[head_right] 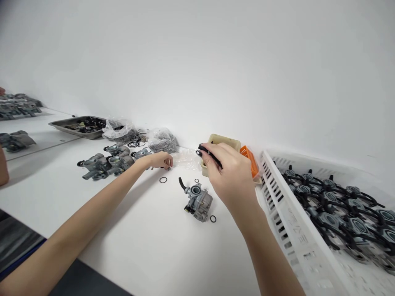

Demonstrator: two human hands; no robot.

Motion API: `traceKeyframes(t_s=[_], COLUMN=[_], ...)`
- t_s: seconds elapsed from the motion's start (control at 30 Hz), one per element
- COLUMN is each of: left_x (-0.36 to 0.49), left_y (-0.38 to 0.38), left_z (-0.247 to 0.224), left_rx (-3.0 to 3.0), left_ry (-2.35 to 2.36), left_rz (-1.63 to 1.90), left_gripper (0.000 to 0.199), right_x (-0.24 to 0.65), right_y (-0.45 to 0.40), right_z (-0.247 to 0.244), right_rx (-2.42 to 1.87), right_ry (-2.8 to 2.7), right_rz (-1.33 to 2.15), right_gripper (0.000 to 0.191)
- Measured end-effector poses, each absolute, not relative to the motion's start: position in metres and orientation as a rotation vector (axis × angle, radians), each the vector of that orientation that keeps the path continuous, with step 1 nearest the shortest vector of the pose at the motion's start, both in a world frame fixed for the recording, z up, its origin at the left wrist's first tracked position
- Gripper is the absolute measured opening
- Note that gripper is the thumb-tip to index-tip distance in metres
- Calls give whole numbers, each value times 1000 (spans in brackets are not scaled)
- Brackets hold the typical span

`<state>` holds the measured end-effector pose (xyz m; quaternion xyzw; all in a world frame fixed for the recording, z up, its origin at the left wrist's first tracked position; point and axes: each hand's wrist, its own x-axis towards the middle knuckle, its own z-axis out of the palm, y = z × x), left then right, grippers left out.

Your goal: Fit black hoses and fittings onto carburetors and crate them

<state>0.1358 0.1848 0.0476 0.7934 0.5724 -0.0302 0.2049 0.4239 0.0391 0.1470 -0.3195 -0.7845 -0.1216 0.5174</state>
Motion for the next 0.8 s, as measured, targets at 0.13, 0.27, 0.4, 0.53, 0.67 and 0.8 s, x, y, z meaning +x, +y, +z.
traceKeyframes(t_s=[0.13,0.27,0.4,0.53,0.67,0.8], left_x=[139,138,135,137,141,140], left_y=[185,186,184,182,181,178], left_z=[47,46,47,50,50,55], left_rx=[2232,2209,2172,2153,2159,2188], left_ry=[1613,1629,1630,1623,1612,1622], left_rz=[-71,-62,-49,-34,-4,105], left_gripper=[22,23,26,27,23,19], right_x=[424,424,425,426,428,433], right_y=[40,40,43,48,55,63], right_z=[147,146,144,141,140,139], right_rx=[-777,-784,-791,-835,-910,-1033], right_ry=[-1887,-1892,-1902,-1916,-1951,-2015], right_rz=[-289,-282,-269,-216,-178,-109], right_gripper=[17,17,17,16,16,18])
